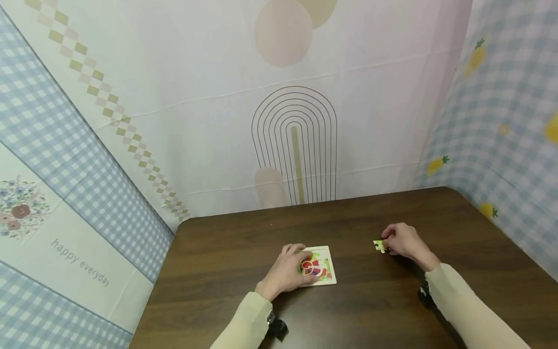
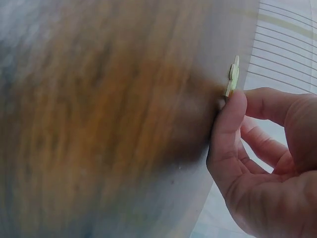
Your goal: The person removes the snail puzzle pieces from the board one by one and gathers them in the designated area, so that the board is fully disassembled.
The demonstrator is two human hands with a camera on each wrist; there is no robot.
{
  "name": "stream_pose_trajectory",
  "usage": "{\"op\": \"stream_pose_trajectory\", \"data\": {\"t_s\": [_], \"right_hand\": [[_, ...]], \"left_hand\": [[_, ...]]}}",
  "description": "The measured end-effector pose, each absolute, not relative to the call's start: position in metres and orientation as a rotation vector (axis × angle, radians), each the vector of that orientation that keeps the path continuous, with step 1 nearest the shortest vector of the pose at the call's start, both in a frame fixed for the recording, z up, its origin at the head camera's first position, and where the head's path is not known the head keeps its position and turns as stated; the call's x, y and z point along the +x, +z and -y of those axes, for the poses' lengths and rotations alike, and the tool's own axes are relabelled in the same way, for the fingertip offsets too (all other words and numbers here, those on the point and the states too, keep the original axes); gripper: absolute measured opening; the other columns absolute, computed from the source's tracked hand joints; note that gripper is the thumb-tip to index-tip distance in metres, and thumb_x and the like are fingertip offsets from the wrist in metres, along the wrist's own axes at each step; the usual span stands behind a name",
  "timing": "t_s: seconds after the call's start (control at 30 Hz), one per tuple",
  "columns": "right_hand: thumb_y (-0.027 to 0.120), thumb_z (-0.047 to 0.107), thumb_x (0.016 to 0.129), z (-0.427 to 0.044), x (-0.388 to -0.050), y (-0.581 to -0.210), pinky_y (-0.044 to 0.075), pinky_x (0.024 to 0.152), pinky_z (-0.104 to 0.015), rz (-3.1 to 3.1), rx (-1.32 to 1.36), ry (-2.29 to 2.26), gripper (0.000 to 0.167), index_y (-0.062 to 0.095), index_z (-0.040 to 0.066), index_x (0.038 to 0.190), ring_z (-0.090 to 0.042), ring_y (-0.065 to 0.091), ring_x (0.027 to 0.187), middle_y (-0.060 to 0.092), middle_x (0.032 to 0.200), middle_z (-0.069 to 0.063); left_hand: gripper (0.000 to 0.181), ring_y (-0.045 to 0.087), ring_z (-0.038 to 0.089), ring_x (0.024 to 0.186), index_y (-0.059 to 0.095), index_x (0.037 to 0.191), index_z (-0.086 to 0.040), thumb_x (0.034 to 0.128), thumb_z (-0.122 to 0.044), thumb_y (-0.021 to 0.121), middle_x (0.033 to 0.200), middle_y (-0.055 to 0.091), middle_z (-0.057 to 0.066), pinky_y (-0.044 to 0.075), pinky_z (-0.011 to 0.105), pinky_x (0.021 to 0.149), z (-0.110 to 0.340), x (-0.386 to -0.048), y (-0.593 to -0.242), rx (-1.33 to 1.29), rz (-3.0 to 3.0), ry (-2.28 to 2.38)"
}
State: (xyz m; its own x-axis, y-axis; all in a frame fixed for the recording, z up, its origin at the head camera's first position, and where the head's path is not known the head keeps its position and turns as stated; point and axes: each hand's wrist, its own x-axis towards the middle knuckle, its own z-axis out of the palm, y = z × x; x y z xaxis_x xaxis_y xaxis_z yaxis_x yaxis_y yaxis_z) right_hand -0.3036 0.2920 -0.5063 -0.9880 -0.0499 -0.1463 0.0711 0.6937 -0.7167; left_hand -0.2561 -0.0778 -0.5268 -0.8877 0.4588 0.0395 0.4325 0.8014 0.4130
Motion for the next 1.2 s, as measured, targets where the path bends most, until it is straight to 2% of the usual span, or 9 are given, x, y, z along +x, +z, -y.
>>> {"op": "stream_pose_trajectory", "data": {"t_s": [0.27, 0.43, 0.67, 0.83, 1.03, 1.2], "right_hand": [[0.073, 0.022, 0.104, -0.280, -0.292, -0.496, 0.058, 0.064, -0.034, -2.809, -0.062, -1.118, 0.042, 0.066, -0.009, 0.131, -0.017, 0.069, 0.071, 0.072, 0.094, -0.015], [0.075, 0.020, 0.102, -0.254, -0.275, -0.492, 0.055, 0.062, -0.032, -2.798, -0.202, -1.170, 0.037, 0.069, -0.006, 0.129, -0.016, 0.065, 0.068, 0.070, 0.086, -0.008], [0.080, 0.015, 0.098, -0.205, -0.259, -0.494, 0.048, 0.063, -0.028, -2.717, -0.363, -1.152, 0.029, 0.076, 0.000, 0.123, -0.013, 0.058, 0.069, 0.068, 0.086, -0.003], [0.082, 0.011, 0.095, -0.178, -0.258, -0.499, 0.044, 0.067, -0.026, -2.698, -0.440, -1.132, 0.028, 0.078, 0.002, 0.121, -0.013, 0.055, 0.073, 0.067, 0.083, 0.000], [0.085, 0.008, 0.092, -0.160, -0.262, -0.503, 0.041, 0.064, -0.024, -2.707, -0.498, -1.066, 0.034, 0.079, 0.000, 0.124, -0.012, 0.053, 0.071, 0.063, 0.078, 0.002], [0.084, 0.006, 0.091, -0.152, -0.262, -0.505, 0.039, 0.062, -0.024, -2.739, -0.498, -0.964, 0.027, 0.082, 0.003, 0.117, -0.012, 0.052, 0.069, 0.062, 0.076, 0.002]], "left_hand": [[0.064, 0.046, 0.031, 0.150, 0.069, 0.147, -0.019, 0.0915, -0.047, 0.086, 0.161, 0.056, 0.006, 0.045, 0.053, 0.122, 0.078, -0.255, -0.527, 0.714, -2.914, 0.643], [0.063, 0.047, 0.031, 0.150, 0.068, 0.147, -0.020, 0.0929, -0.049, 0.084, 0.161, 0.056, 0.006, 0.045, 0.053, 0.122, 0.078, -0.255, -0.525, 0.721, -2.916, 0.619], [0.068, 0.050, 0.032, 0.148, 0.068, 0.148, -0.018, 0.0909, -0.051, 0.086, 0.163, 0.054, 0.010, 0.049, 0.051, 0.118, 0.082, -0.257, -0.526, 0.720, -2.922, 0.683], [0.068, 0.048, 0.033, 0.150, 0.068, 0.147, -0.019, 0.0895, -0.050, 0.087, 0.164, 0.053, 0.009, 0.046, 0.055, 0.121, 0.089, -0.257, -0.525, 0.707, -2.914, 0.682], [0.072, 0.044, 0.032, 0.156, 0.066, 0.150, -0.021, 0.0890, -0.052, 0.088, 0.167, 0.051, 0.007, 0.042, 0.055, 0.126, 0.096, -0.258, -0.524, 0.735, -2.872, 0.644], [0.073, 0.042, 0.031, 0.157, 0.067, 0.149, -0.022, 0.0876, -0.053, 0.089, 0.168, 0.050, 0.007, 0.042, 0.056, 0.126, 0.098, -0.257, -0.523, 0.719, -2.843, 0.663]]}}
